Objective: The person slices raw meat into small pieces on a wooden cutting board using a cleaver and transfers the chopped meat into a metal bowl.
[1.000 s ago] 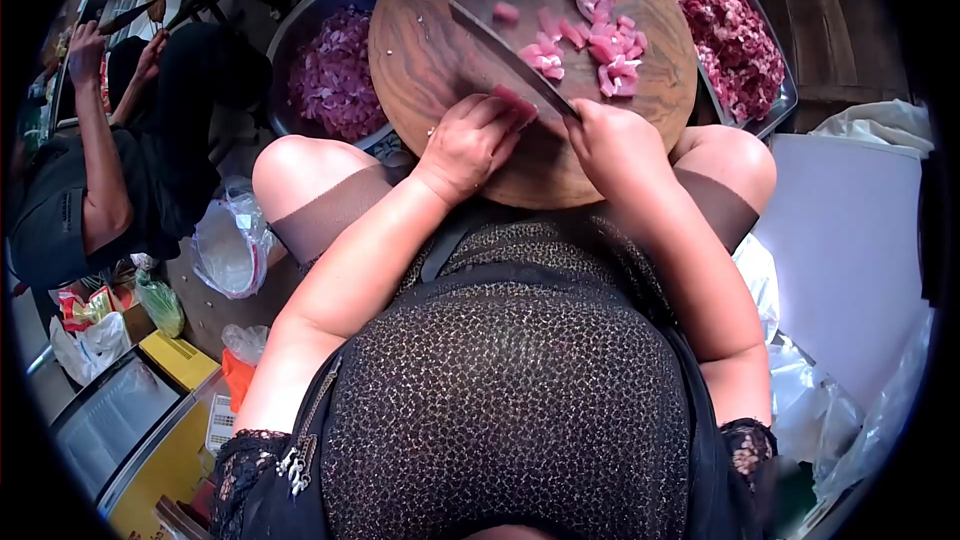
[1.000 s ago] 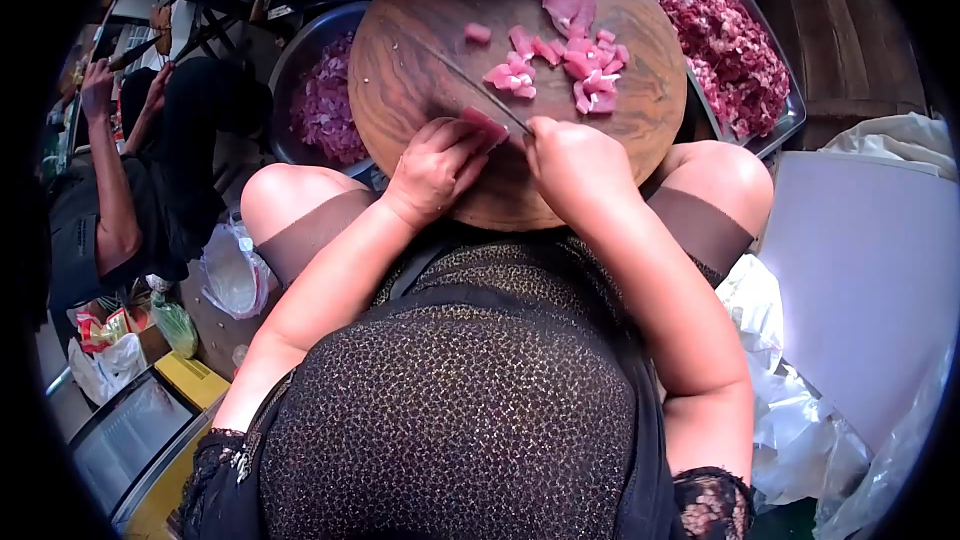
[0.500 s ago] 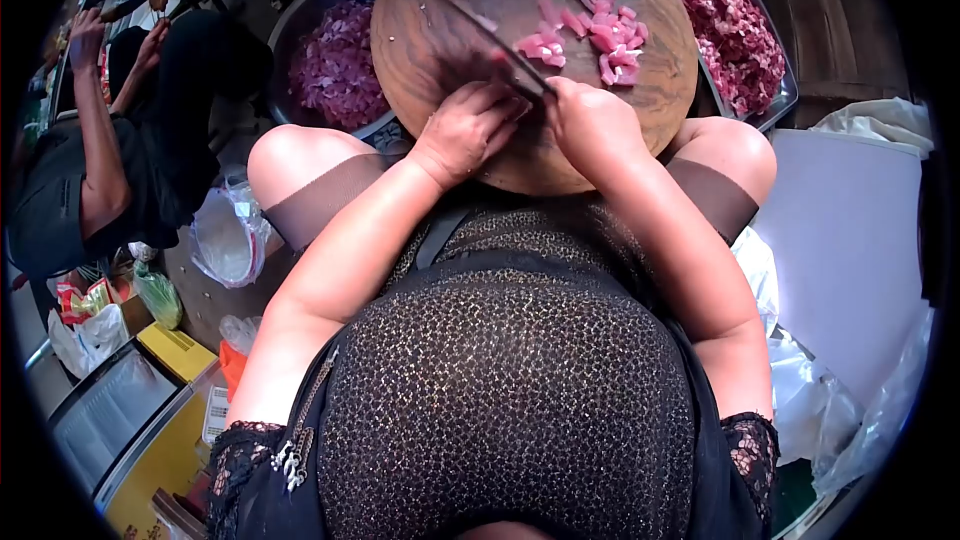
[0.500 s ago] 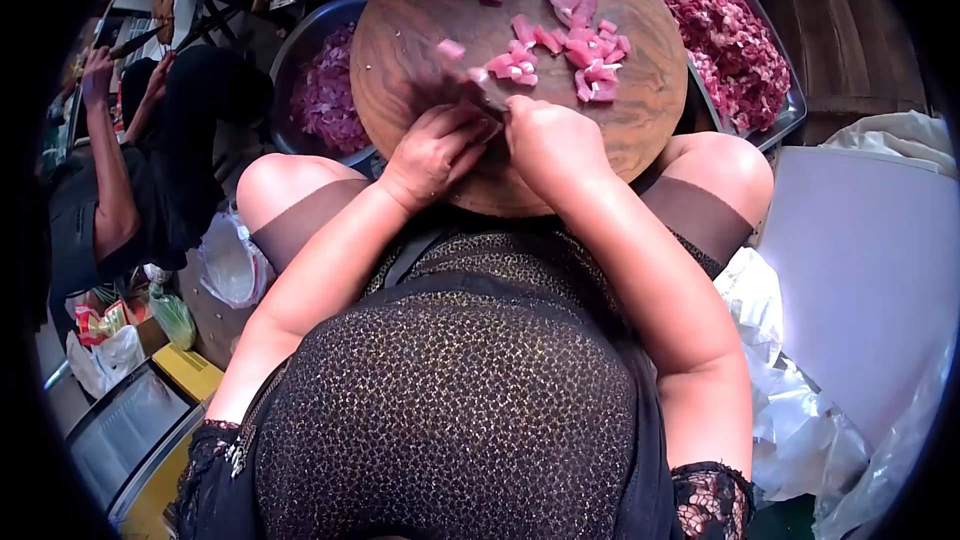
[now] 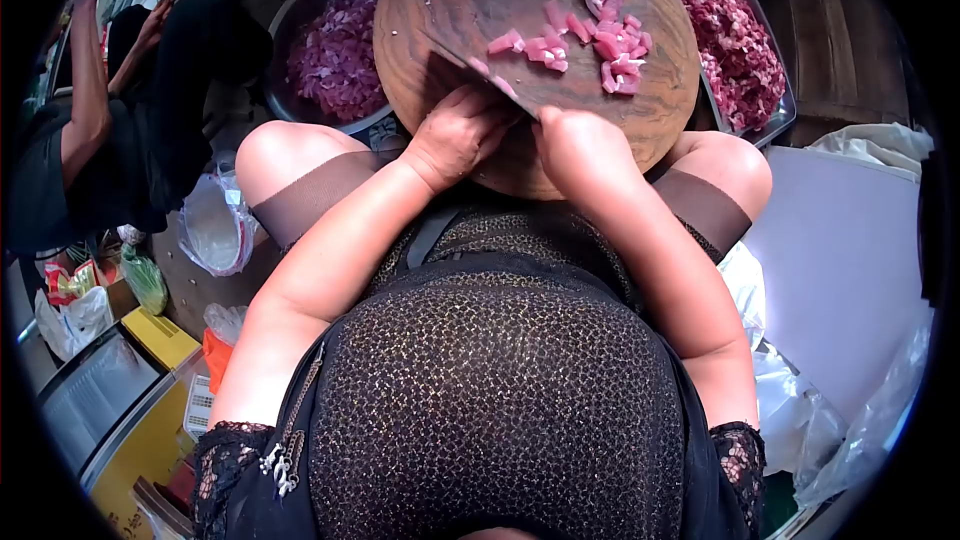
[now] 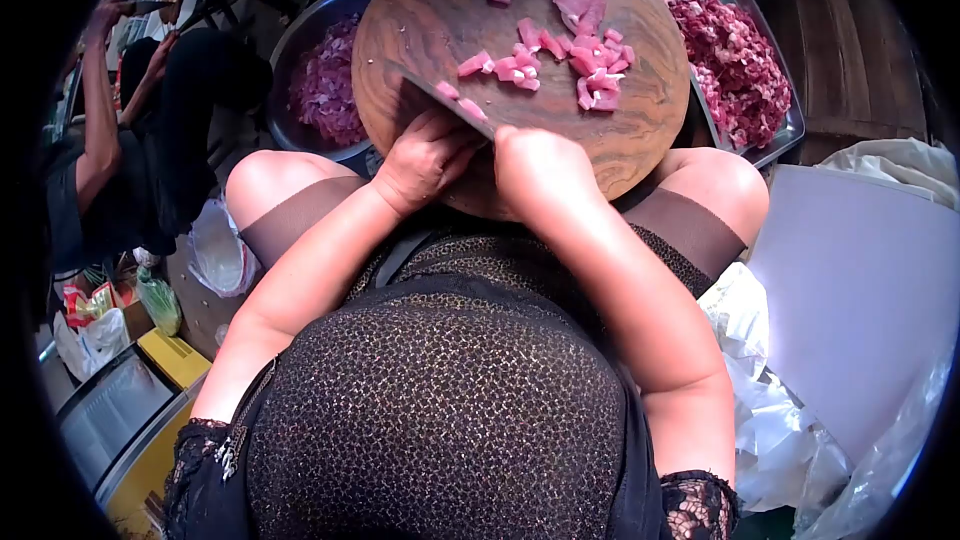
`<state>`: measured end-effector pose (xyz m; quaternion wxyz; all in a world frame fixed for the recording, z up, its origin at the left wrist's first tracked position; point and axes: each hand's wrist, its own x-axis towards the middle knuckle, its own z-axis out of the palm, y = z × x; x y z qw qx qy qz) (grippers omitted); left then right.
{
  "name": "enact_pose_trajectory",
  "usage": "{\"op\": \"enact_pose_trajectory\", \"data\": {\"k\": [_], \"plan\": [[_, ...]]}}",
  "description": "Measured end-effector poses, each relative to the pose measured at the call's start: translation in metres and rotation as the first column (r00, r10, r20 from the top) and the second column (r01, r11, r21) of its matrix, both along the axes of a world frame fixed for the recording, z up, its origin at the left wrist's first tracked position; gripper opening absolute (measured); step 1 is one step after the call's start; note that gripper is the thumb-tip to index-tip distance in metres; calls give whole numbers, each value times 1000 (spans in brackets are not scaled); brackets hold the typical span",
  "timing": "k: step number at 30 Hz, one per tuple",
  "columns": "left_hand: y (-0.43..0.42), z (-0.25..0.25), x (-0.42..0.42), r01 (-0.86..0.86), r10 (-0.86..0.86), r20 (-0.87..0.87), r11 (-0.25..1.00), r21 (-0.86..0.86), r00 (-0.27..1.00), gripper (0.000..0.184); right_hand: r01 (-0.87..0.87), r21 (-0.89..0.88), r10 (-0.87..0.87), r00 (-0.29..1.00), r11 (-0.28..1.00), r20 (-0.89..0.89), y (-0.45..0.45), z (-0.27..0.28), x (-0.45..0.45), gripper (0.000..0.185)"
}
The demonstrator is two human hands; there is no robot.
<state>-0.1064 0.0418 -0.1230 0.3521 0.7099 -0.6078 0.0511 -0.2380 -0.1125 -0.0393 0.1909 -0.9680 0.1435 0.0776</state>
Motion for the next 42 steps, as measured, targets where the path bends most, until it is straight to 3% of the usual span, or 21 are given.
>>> {"op": "enact_pose_trajectory", "data": {"k": [2, 5, 9, 12, 17, 20, 21, 23, 24, 28, 29, 31, 37, 40, 42], "plan": [[4, 4, -2, 27, -27, 2, 999, 28, 1000, 28, 96, 84, -104, 990, 992, 95, -2, -2, 9, 23], [8, 8, -5, -4, 4, -4, 999, -41, 1000, 28, 99, 114, -110, 989, 989, 98, -6, 14, -9, 23], [14, 2, -7, -17, 14, 68, 999, 34, 998, 29, 30, 55, -29, 1000, 998, -5, 6, 38, -51, 20], [7, 5, -4, -6, 7, 37, 1000, -31, 999, 27, -26, 44, 31, 990, 999, -140, 9, 36, -51, 17], [11, 5, -5, -1, 4, 98, 999, -36, 995, 30, -41, 32, 42, 998, 999, -48, 12, 10, -9, 17], [22, 12, -7, 74, -50, -156, 985, 154, 986, 35, 70, 16, -72, 972, 997, 222, 13, -6, 0, 20], [26, 19, -7, 86, -29, -332, 984, 157, 943, 30, 67, 11, -68, 972, 998, 225, 11, -2, -5, 20], [37, 16, -3, -222, 240, -253, 970, 97, 937, 26, 72, 101, -98, 952, 992, 289, 9, 9, -21, 21], [38, 24, 0, -240, 251, -252, 968, 75, 935, 24, 63, 101, -86, 967, 993, 241, 9, 17, -31, 21], [31, 11, -1, -139, 150, -180, 988, 72, 972, 24, -20, 12, 17, 983, 1000, 181, 15, 20, -56, 20], [27, 8, -1, -91, 94, -87, 995, 35, 992, 25, -14, 12, 11, 984, 1000, 179, 16, 22, -55, 20], [21, 6, -2, -34, 34, -2, 999, 7, 999, 26, -28, -29, 27, 999, 999, -36, 19, 27, -53, 17], [22, -2, -3, -61, 62, 37, 998, -21, 997, 25, -84, 70, 82, 996, 994, 29, 15, 7, -9, 22], [23, 8, -4, -37, 42, -94, 998, 53, 995, 22, 41, 99, -54, 990, 994, 133, 10, 2, 12, 20], [28, 21, -5, -99, 100, -165, 995, 15, 981, 22, 47, 97, -63, 983, 994, 170, 7, 13, 4, 20]]}}
